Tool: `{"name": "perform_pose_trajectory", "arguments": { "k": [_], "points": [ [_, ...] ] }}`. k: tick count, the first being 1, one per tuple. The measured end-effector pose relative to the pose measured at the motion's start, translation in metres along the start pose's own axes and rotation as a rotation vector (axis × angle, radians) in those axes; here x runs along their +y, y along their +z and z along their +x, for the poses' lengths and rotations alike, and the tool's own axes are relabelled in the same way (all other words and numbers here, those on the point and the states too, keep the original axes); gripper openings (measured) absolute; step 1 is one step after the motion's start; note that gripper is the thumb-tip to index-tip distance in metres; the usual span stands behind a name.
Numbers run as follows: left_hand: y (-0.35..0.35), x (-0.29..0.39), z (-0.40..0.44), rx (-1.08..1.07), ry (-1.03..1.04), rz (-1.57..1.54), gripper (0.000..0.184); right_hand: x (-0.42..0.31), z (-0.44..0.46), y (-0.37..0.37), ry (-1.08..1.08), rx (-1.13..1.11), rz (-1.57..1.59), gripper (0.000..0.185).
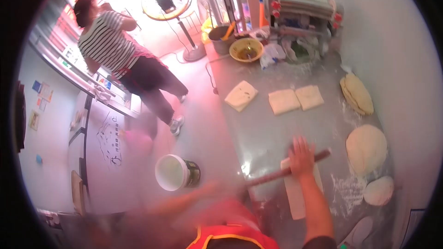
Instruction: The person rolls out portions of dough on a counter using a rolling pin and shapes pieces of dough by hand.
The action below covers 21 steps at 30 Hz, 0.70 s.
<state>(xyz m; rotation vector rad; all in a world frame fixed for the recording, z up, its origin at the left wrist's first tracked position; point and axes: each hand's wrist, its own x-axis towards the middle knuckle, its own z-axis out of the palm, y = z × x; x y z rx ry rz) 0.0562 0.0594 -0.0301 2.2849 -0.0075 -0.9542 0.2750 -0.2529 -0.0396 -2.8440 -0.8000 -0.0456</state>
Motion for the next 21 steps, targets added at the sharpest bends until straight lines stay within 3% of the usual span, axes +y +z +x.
{"name": "perform_pose_trajectory", "arguments": {
  "k": [1, 2, 3, 5, 8, 11, 12, 14, 17, 21],
  "points": [
    [0.002, 0.013, -0.011, 0.040, 0.123, -0.054, 0.067, 0.014, -0.033, 0.006, 0.047, -0.142, 0.009, 0.054],
    [0.000, 0.021, -0.028, -0.026, 0.043, -0.122, 0.066, 0.029, -0.081, 0.012, -0.101, -0.039, -0.117, 0.054],
    [-0.020, 0.058, -0.060, -0.100, -0.035, -0.194, 0.065, 0.026, -0.121, -0.011, -0.003, -0.049, 0.082, 0.053],
    [0.030, 0.034, -0.047, -0.145, -0.042, -0.046, 0.064, 0.045, -0.198, -0.008, -0.071, 0.111, 0.078, 0.048],
    [0.053, 0.035, -0.045, -0.117, -0.057, 0.026, 0.062, 0.051, -0.166, -0.038, -0.158, 0.252, 0.032, 0.040],
    [0.068, 0.049, -0.055, -0.120, -0.054, 0.023, 0.062, 0.021, -0.110, -0.039, -0.094, 0.266, 0.232, 0.049],
    [0.082, 0.048, -0.059, -0.030, -0.071, 0.071, 0.063, 0.011, -0.103, -0.034, -0.071, 0.253, 0.240, 0.053],
    [0.091, 0.050, -0.057, 0.042, -0.124, 0.195, 0.056, 0.022, -0.125, -0.020, -0.054, 0.197, 0.049, 0.056],
    [0.118, 0.081, -0.072, -0.015, -0.167, 0.261, 0.054, 0.028, -0.224, -0.039, 0.055, 0.139, 0.124, 0.056],
    [0.139, 0.088, -0.080, 0.029, -0.130, 0.252, 0.056, 0.033, -0.279, -0.043, 0.086, 0.142, 0.233, 0.053]
  ]
}}
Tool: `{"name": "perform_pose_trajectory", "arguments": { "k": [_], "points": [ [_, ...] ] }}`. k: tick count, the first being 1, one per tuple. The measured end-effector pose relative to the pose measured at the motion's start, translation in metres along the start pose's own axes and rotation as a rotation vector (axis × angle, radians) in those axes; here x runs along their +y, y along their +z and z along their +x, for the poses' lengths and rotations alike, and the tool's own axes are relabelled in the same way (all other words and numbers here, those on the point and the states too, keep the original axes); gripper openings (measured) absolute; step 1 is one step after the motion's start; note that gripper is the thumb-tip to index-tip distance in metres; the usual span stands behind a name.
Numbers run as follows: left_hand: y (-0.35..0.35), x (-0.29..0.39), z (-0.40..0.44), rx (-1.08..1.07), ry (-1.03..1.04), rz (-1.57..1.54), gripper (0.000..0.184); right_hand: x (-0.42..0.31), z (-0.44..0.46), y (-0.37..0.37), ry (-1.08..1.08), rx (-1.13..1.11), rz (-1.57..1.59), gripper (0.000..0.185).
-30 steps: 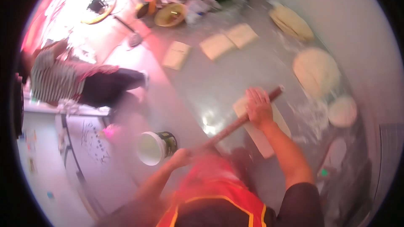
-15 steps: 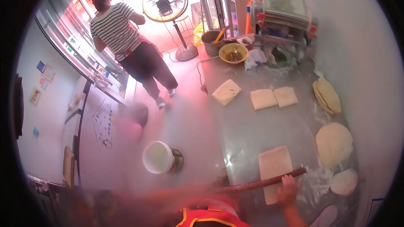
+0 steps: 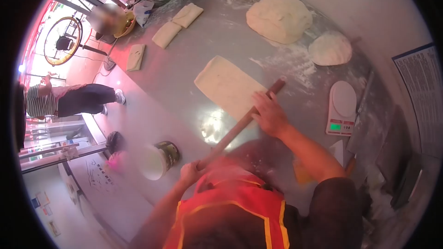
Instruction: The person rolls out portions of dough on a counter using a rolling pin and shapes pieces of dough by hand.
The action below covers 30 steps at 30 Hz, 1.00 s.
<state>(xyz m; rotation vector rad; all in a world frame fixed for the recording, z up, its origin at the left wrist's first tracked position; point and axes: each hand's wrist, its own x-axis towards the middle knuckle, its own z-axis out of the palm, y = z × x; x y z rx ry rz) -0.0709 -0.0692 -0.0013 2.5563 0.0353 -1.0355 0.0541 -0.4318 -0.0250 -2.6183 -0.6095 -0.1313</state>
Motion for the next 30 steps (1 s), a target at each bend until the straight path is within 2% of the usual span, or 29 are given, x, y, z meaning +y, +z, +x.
{"name": "perform_pose_trajectory", "arguments": {
  "k": [3, 6, 8, 11, 12, 14, 16, 17, 18, 19, 21, 23, 26, 29, 30],
  "points": [
    [-0.006, 0.000, 0.006, -0.078, -0.087, -0.159, 0.056, -0.016, 0.054, 0.003, 0.013, 0.038, -0.073, 0.051],
    [0.002, -0.001, 0.008, -0.091, -0.063, -0.197, 0.056, -0.013, 0.036, 0.023, -0.018, 0.107, -0.109, 0.051],
    [0.007, 0.012, -0.001, -0.162, -0.082, -0.194, 0.055, -0.004, -0.009, 0.025, 0.016, 0.092, -0.042, 0.054],
    [-0.012, 0.034, 0.006, -0.153, -0.032, -0.175, 0.052, -0.008, -0.036, -0.001, 0.060, 0.044, 0.058, 0.055],
    [-0.019, 0.036, 0.005, -0.141, -0.019, -0.165, 0.051, -0.007, -0.036, -0.001, 0.085, 0.094, 0.098, 0.055],
    [-0.032, 0.027, 0.016, -0.017, 0.040, -0.028, 0.048, 0.002, -0.029, 0.001, 0.123, 0.188, 0.185, 0.055],
    [-0.052, 0.011, 0.036, 0.074, 0.048, 0.002, 0.043, 0.020, -0.031, 0.013, 0.302, 0.306, 0.209, 0.056],
    [-0.069, 0.007, 0.049, 0.109, 0.036, -0.034, 0.041, 0.021, -0.025, 0.014, 0.525, 0.318, 0.194, 0.055],
    [-0.092, 0.009, 0.057, 0.174, 0.056, -0.096, 0.041, 0.034, -0.032, 0.022, 0.517, 0.403, 0.398, 0.054],
    [-0.116, 0.014, 0.067, 0.240, 0.085, -0.157, 0.042, 0.054, -0.045, 0.038, 0.560, 0.394, 0.380, 0.052],
    [-0.174, 0.028, 0.076, 0.285, 0.000, -0.188, 0.044, 0.049, -0.052, 0.043, 0.605, 0.509, 0.622, 0.049],
    [-0.206, 0.017, 0.122, 0.289, -0.059, -0.078, 0.043, 0.017, -0.046, 0.019, 0.758, 0.386, 0.571, 0.049],
    [-0.242, 0.014, 0.162, 0.410, -0.010, -0.142, 0.034, -0.018, -0.023, 0.006, 0.956, 0.378, 0.788, 0.047],
    [-0.242, -0.004, 0.217, 0.577, 0.075, 0.011, 0.041, -0.021, -0.010, 0.021, 1.043, 0.367, 0.986, 0.042],
    [-0.242, 0.003, 0.221, 0.647, 0.160, -0.005, 0.043, -0.025, -0.012, 0.024, 1.084, 0.372, 1.050, 0.040]
  ]
}}
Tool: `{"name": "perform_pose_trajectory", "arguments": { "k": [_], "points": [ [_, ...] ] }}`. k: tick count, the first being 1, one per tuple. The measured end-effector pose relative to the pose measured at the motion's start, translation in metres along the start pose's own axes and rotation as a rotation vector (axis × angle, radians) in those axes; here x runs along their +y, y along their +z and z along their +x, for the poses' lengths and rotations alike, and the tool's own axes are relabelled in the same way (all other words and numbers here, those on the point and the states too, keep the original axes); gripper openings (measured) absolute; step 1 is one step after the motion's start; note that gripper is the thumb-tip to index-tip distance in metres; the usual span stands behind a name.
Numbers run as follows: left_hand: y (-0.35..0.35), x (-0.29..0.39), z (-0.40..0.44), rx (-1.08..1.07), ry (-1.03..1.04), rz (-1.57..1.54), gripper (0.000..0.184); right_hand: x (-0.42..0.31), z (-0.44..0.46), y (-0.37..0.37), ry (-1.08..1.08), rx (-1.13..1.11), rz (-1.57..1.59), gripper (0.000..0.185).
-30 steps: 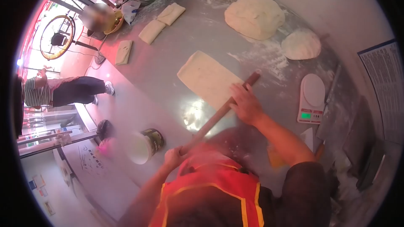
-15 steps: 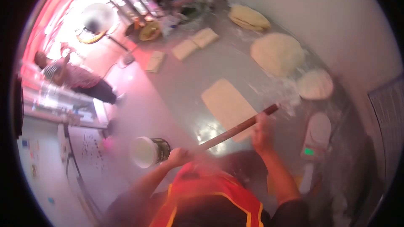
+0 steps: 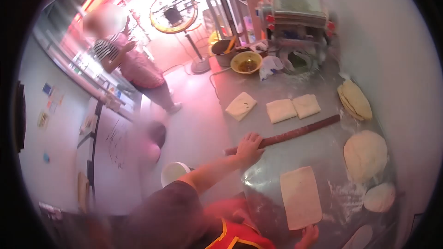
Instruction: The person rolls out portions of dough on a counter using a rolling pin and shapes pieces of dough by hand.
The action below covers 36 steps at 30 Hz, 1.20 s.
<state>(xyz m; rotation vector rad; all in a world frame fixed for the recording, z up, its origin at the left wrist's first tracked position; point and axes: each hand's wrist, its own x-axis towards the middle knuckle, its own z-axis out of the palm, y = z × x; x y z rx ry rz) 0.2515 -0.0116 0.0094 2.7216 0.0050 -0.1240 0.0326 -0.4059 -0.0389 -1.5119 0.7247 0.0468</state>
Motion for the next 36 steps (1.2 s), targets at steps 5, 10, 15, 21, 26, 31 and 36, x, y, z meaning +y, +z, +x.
{"name": "perform_pose_trajectory", "arguments": {
  "k": [5, 10, 15, 21, 26, 31, 36],
  "points": [
    [0.102, 0.056, 0.007, -0.132, 0.241, -0.298, 0.050, -0.004, 0.002, 0.026, 0.168, 0.149, 0.033, 0.032],
    [0.105, 0.113, 0.017, -0.542, 0.071, -0.323, 0.045, 0.010, 0.004, 0.047, -0.072, 0.354, -0.378, 0.046],
    [0.159, 0.097, 0.023, -0.395, 0.314, -0.418, 0.029, -0.017, 0.013, 0.063, 0.075, 0.191, -0.770, 0.045],
    [0.155, 0.096, 0.027, -0.873, 0.022, -0.647, 0.038, -0.032, 0.013, 0.043, 0.182, 0.154, 0.369, 0.030],
    [0.130, 0.106, 0.090, -0.752, 0.924, -0.330, 0.053, -0.129, 0.060, 0.003, 0.014, 0.086, 0.298, 0.030],
    [0.029, 0.265, 0.189, -0.733, 0.136, -1.038, 0.020, -0.226, 0.126, -0.041, -0.259, 0.128, 0.314, 0.032],
    [0.023, 0.215, 0.251, -0.089, 0.349, -0.675, 0.036, -0.180, 0.167, -0.045, -0.294, 0.483, -0.091, 0.041]
  ]
}}
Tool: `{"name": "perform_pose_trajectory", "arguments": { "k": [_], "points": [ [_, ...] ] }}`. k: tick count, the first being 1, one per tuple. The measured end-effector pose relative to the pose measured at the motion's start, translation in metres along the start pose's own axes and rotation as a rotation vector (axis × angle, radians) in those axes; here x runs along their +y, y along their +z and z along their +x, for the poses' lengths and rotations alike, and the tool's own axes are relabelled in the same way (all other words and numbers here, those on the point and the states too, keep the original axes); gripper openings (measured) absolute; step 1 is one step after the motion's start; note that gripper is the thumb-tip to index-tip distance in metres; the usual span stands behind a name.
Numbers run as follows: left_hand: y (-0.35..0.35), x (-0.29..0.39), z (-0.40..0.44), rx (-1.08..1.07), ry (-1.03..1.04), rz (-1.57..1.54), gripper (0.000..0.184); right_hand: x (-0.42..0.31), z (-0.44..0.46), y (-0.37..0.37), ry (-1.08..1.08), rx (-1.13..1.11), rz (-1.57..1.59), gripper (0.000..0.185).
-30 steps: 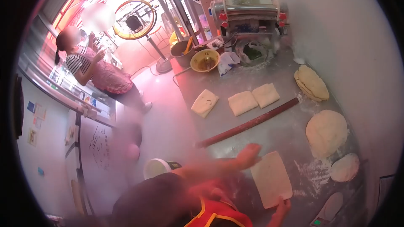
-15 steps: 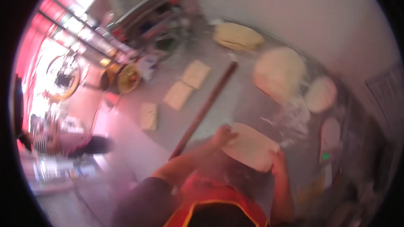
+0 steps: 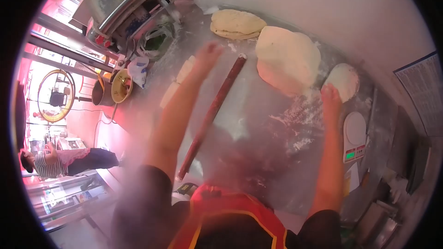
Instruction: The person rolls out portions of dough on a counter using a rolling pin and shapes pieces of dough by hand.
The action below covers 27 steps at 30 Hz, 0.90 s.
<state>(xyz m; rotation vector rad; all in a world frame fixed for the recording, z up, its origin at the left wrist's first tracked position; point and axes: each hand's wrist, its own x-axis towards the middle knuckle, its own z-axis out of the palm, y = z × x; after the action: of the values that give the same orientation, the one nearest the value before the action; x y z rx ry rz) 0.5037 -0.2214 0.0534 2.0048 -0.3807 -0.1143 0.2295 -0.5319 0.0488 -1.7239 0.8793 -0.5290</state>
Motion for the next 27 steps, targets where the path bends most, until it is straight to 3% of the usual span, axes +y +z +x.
{"name": "perform_pose_trajectory", "arguments": {
  "k": [2, 3, 5, 8, 12, 14, 16, 18, 20, 22, 24, 26, 27],
  "points": [
    [-0.045, -0.071, -0.002, 0.079, 0.063, 0.517, 0.041, 0.054, -0.037, -0.007, -0.306, 0.025, -0.605, 0.048],
    [-0.063, -0.160, 0.021, -0.063, 0.037, 0.783, 0.047, 0.076, -0.057, -0.011, -0.237, 0.055, -0.621, 0.051],
    [-0.085, -0.220, 0.011, 0.207, -0.023, 0.531, 0.047, 0.106, -0.089, -0.011, -0.106, 0.108, -0.643, 0.056],
    [-0.112, -0.196, 0.014, -0.128, -0.280, 0.348, 0.046, 0.107, -0.104, -0.010, 0.043, 0.226, -0.693, 0.060],
    [-0.103, -0.155, 0.025, -0.227, -0.434, 0.247, 0.040, 0.155, -0.065, 0.004, -0.004, 0.343, -0.861, 0.062],
    [-0.101, -0.142, 0.020, -0.248, -0.483, 0.078, 0.038, 0.135, -0.061, 0.034, -0.088, 0.300, -0.969, 0.059],
    [-0.102, -0.120, 0.006, -0.342, -0.379, -0.111, 0.038, 0.126, -0.077, 0.070, -0.349, 0.122, -1.096, 0.057],
    [-0.095, -0.130, 0.004, -0.343, -0.291, -0.131, 0.040, 0.100, -0.122, 0.095, -0.557, -0.216, -0.949, 0.057],
    [-0.089, -0.145, 0.002, -0.139, -0.471, -0.031, 0.043, 0.082, -0.180, 0.089, -0.643, -0.589, -0.920, 0.059],
    [-0.090, -0.174, 0.009, -0.170, -0.643, -0.223, 0.040, 0.061, -0.207, 0.066, -0.619, -0.735, -0.787, 0.061],
    [-0.092, -0.167, -0.001, -0.149, -0.771, -0.444, 0.038, 0.085, -0.214, 0.043, -0.489, -0.628, -0.649, 0.060],
    [-0.082, -0.120, -0.019, -0.087, -0.850, -0.685, 0.036, 0.091, -0.220, 0.029, -0.357, -0.465, -0.554, 0.057],
    [-0.072, -0.108, -0.028, -0.116, -0.757, -0.722, 0.036, 0.082, -0.218, 0.025, -0.308, -0.368, -0.522, 0.055]
  ]
}}
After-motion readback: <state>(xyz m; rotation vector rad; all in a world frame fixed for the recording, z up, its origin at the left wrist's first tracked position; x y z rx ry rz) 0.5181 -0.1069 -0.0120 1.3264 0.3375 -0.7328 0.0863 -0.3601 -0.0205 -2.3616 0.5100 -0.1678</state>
